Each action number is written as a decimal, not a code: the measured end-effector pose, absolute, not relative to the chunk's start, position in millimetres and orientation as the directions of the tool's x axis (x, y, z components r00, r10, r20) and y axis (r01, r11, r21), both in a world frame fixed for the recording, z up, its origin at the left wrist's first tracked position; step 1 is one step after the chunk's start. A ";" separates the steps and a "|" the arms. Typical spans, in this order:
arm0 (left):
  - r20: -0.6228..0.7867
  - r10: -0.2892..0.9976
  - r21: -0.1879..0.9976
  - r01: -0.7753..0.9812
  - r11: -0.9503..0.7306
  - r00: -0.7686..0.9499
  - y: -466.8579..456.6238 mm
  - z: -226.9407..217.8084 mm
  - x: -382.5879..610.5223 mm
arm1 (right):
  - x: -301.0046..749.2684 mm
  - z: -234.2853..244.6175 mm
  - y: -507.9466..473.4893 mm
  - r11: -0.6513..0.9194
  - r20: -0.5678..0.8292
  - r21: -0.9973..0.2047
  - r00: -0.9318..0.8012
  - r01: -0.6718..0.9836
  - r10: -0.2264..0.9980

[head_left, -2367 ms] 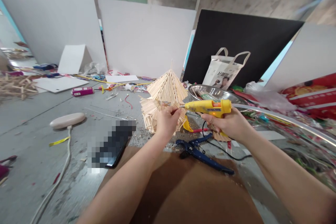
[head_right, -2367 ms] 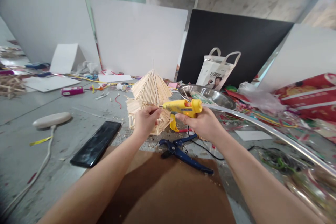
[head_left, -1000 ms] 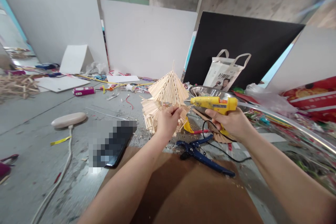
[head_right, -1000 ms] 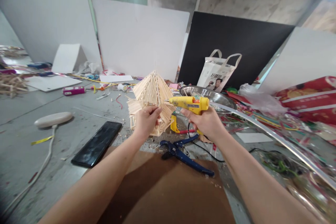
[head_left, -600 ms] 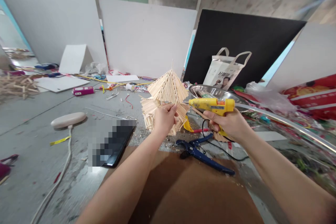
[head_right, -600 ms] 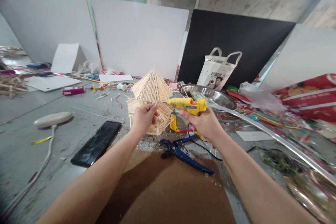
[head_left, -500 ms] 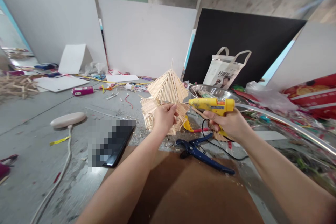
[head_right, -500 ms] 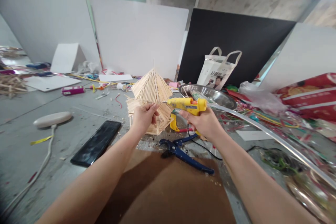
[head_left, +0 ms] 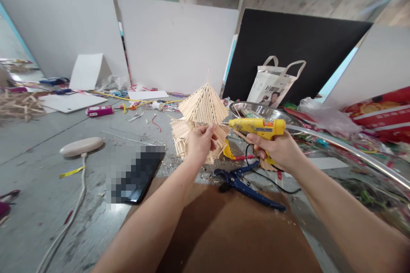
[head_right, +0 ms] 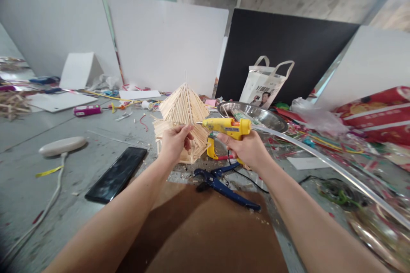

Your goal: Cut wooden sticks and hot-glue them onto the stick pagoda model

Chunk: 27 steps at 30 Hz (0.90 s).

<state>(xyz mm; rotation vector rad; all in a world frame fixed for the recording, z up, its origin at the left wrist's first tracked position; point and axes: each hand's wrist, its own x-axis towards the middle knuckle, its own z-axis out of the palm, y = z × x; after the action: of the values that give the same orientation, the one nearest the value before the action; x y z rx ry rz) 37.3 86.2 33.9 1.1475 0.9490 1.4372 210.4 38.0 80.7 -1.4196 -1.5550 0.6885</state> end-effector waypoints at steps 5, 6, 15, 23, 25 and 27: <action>0.153 0.988 0.949 -0.279 -0.150 -0.011 86.3 34.7 37.7 | 199.7 86.5 36.2 0.183 0.246 -0.873 0.086 0.452 0.965; 0.150 0.989 0.946 -0.289 -0.146 -0.009 86.3 35.1 38.1 | 197.0 88.0 35.9 0.186 0.254 -0.869 0.091 0.458 0.963; 0.103 0.995 0.925 -0.368 -0.088 0.019 84.9 38.9 40.0 | 186.7 88.9 43.5 0.246 0.327 -0.797 0.052 0.552 0.944; 0.100 0.995 0.909 -0.409 -0.079 0.030 84.0 38.8 39.3 | 188.7 85.7 46.1 0.242 0.322 -0.790 0.045 0.564 0.946; 0.103 0.994 0.905 -0.419 -0.078 0.035 84.3 38.3 39.0 | 188.5 86.0 46.1 0.239 0.321 -0.788 0.047 0.567 0.946; 0.106 0.993 0.900 -0.428 -0.078 0.042 84.6 38.2 38.9 | 188.7 85.7 46.5 0.242 0.325 -0.784 0.047 0.571 0.944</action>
<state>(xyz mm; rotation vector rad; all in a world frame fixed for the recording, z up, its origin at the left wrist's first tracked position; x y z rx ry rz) 38.9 84.6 38.2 0.9730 0.7875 1.4063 188.7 46.5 85.7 -1.4367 -1.6333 0.5323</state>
